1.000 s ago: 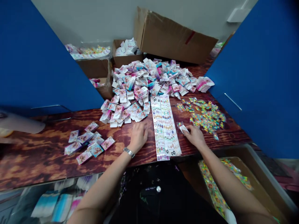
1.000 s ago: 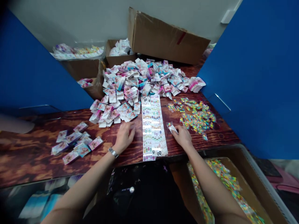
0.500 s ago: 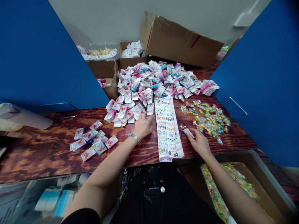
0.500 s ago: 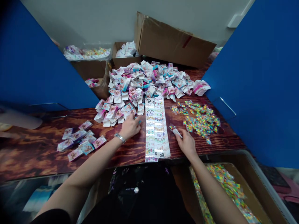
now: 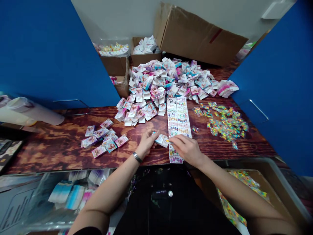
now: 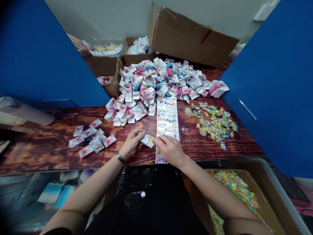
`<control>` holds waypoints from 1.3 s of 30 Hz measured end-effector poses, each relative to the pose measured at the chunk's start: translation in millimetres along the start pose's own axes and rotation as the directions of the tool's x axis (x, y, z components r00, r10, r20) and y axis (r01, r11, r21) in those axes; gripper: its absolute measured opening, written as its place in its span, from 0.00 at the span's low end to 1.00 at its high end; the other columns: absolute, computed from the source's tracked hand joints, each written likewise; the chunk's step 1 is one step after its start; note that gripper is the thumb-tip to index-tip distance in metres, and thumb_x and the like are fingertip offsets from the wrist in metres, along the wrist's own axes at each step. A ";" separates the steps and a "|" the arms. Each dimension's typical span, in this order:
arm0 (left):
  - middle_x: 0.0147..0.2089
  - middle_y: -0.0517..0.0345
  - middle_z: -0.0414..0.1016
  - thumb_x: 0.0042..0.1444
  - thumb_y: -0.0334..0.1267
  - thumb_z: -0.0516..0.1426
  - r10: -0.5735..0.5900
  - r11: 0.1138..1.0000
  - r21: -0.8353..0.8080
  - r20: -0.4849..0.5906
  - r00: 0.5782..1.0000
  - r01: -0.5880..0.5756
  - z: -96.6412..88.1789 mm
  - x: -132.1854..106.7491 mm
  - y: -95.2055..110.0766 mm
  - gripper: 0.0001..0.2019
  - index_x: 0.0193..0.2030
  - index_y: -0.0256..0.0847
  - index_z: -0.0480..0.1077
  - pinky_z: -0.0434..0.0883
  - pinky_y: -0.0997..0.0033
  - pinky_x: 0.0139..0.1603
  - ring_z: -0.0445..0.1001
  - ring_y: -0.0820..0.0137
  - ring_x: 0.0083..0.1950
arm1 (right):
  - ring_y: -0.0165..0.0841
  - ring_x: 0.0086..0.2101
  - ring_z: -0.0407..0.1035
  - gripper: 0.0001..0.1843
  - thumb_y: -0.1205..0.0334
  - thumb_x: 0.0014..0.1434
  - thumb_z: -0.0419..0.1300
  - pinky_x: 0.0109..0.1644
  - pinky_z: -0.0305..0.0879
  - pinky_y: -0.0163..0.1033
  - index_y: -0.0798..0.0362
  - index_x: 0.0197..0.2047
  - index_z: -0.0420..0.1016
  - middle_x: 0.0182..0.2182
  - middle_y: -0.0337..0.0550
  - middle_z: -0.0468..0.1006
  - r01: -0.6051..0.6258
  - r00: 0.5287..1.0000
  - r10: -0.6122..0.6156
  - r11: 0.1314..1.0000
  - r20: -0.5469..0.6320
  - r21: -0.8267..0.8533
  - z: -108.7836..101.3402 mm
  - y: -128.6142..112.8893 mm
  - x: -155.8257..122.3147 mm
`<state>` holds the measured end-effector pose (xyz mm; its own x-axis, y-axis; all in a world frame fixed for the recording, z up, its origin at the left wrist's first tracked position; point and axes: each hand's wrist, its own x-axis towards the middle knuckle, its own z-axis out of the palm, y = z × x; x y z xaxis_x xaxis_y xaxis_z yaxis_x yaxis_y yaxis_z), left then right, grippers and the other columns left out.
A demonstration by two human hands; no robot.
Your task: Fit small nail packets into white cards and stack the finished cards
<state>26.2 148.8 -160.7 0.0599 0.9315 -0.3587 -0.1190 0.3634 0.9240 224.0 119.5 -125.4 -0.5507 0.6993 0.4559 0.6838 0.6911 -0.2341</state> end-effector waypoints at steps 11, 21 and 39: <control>0.22 0.68 0.67 0.48 0.52 0.62 -0.022 0.998 -0.061 0.031 0.999 0.024 2.3 -19.6 0.4 0.19 0.34 0.39 0.63 0.59 0.85 0.09 0.62 0.81 0.13 | 0.32 0.33 0.69 0.13 0.72 0.62 0.55 0.36 0.63 0.38 0.50 0.46 0.75 0.38 0.45 0.79 0.287 0.958 -0.282 0.913 0.059 -0.290 4.2 1.4 3.4; 0.27 0.64 0.68 0.54 0.52 0.58 0.127 0.987 0.110 -0.067 0.990 -0.119 6.2 -25.0 -11.7 0.17 0.40 0.40 0.66 0.69 0.78 0.15 0.69 0.75 0.19 | 0.34 0.39 0.72 0.07 0.63 0.63 0.55 0.43 0.70 0.39 0.50 0.43 0.73 0.39 0.43 0.75 -0.385 0.915 0.389 0.772 0.103 0.506 9.6 -1.1 5.0; 0.51 0.42 0.67 0.62 0.30 0.49 0.492 -0.136 0.839 0.519 0.699 -0.527 1.9 -40.4 -18.4 0.19 0.60 0.33 0.59 0.75 0.63 0.41 0.67 0.59 0.49 | 0.30 0.30 0.68 0.18 0.55 0.47 0.68 0.36 0.68 0.37 0.50 0.39 0.68 0.29 0.37 0.72 -0.545 0.673 0.676 0.179 0.300 0.819 46.6 4.0 -6.4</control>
<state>27.8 104.4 -162.9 0.4981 0.8231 0.2727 0.8157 -0.5515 0.1745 208.0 126.4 -169.3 -0.0514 0.9927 -0.1091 0.0297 -0.1077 -0.9937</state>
